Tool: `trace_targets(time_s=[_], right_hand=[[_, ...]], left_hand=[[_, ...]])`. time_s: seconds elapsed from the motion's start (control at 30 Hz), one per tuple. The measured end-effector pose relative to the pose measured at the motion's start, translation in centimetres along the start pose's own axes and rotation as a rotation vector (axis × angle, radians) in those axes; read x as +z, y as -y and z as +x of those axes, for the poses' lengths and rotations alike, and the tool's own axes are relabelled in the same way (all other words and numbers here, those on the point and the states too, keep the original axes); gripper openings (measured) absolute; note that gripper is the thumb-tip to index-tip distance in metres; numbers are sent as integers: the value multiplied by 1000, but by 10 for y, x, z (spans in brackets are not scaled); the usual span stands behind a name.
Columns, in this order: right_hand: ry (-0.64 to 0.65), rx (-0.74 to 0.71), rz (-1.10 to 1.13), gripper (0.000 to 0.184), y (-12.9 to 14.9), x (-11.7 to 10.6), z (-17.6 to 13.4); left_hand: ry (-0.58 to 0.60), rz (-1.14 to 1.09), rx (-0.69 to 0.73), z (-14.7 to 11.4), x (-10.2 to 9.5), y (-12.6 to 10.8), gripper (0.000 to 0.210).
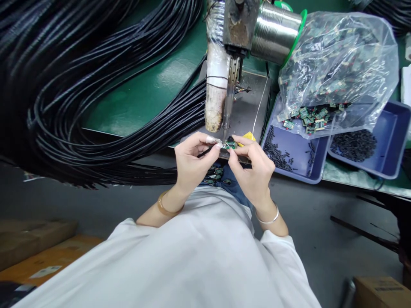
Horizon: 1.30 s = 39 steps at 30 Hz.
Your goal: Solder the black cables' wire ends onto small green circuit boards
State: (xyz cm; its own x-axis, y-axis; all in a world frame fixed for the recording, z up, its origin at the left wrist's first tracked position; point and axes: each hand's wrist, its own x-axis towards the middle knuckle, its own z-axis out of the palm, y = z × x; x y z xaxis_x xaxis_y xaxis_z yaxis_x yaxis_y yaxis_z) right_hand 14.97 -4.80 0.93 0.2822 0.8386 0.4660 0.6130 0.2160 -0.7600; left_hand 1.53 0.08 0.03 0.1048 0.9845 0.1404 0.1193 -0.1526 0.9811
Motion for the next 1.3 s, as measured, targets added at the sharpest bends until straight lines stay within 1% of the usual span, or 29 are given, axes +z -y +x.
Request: trace_targets(time_s=[0.13, 0.33, 0.67, 0.93, 1.07, 1.23, 1.3], right_hand=[[-5, -59, -30, 13, 3, 0, 4], [-9, -124, -88, 12, 6, -1, 6], [13, -61, -15, 14, 9, -4, 0], [30, -106, -86, 15, 4, -3, 1], [14, -106, -96, 13, 2, -1, 4], [-6, -123, -99, 11, 5, -1, 7], [-8, -110, -94, 12, 7, -2, 6]], left_hand=[[-42, 20, 101, -2, 0, 1, 3], [-43, 30, 207, -1, -1, 4, 7], [-24, 29, 195, 1, -3, -2, 9], [39, 41, 102, 1, -5, 0, 8], [17, 67, 123, 1, -4, 0, 7], [-20, 98, 223, 1, -4, -5, 7], [-18, 96, 240, 1, -4, -6, 8]])
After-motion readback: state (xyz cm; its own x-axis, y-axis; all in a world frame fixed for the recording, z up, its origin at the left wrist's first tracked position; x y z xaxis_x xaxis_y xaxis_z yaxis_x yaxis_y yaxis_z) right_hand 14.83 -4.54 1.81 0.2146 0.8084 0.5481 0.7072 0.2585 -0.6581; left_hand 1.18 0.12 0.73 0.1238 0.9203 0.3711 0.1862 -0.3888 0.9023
